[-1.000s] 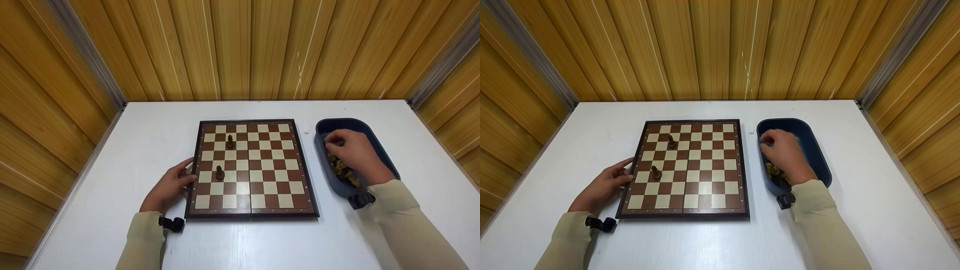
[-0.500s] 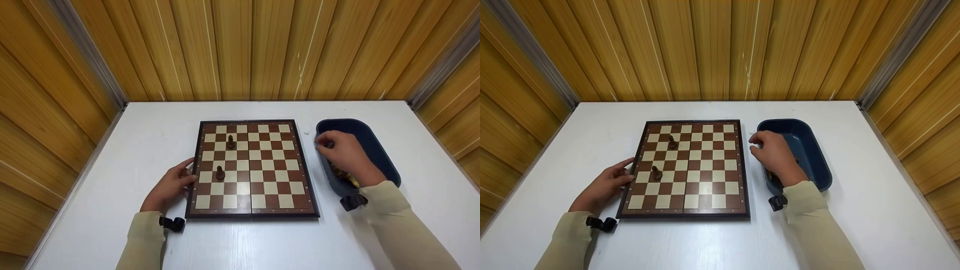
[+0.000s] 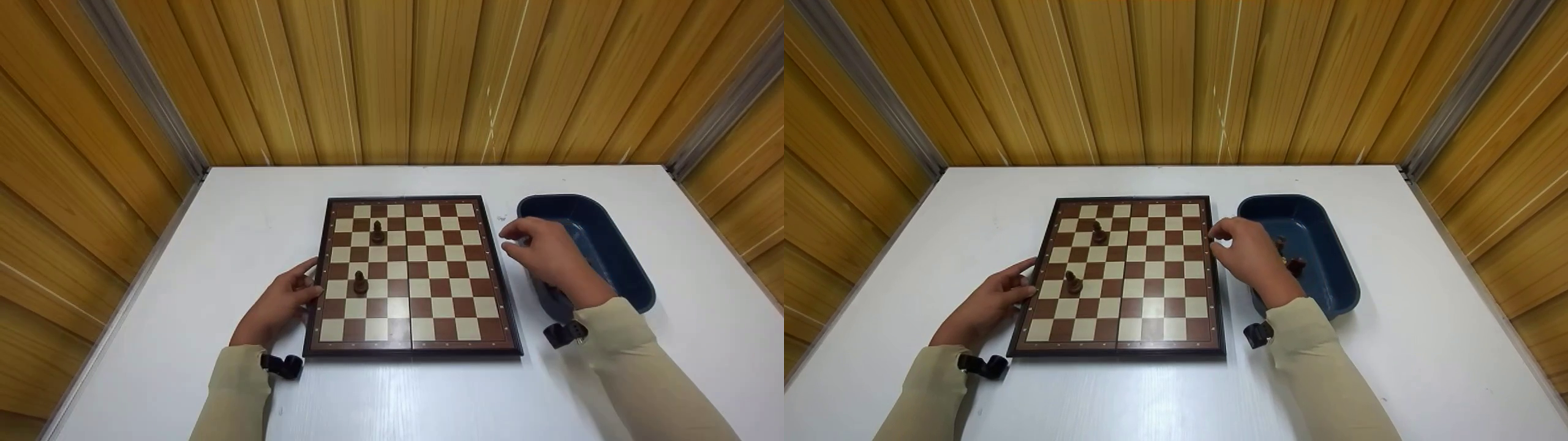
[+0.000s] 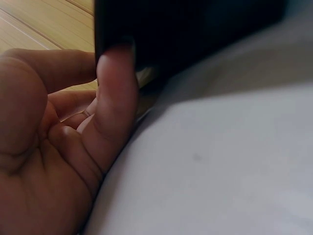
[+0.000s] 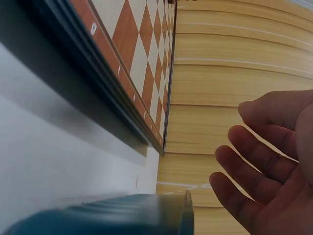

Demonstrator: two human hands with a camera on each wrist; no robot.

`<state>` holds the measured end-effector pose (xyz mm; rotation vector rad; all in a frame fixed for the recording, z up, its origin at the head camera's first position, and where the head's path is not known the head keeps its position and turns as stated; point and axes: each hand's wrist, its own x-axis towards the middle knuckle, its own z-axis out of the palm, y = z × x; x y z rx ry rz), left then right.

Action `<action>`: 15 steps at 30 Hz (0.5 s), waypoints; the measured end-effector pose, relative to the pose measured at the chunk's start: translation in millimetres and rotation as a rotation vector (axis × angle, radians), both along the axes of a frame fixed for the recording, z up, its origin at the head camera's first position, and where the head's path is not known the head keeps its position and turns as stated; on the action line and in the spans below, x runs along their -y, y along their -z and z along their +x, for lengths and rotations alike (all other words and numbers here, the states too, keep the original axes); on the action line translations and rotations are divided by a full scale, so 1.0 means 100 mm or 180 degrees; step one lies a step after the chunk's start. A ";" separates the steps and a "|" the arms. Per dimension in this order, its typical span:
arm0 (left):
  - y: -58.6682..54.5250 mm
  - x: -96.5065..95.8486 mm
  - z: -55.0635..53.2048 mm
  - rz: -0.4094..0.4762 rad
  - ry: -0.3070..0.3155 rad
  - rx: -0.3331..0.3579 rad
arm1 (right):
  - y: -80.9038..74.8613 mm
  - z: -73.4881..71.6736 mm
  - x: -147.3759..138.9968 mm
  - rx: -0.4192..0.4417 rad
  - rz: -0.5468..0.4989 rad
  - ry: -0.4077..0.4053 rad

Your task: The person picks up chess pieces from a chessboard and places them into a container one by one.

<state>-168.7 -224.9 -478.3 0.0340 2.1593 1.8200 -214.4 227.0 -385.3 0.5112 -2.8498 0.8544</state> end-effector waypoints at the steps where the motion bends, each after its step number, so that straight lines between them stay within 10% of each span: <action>1: 0.00 0.00 0.00 0.0025 -0.0009 0.0022 | 0.00 0.00 0.01 -0.0007 -0.0010 -0.0017; 15: -0.02 -0.01 0.01 0.0033 -0.0035 0.0017 | 0.07 0.02 0.22 0.0058 0.0048 -0.0182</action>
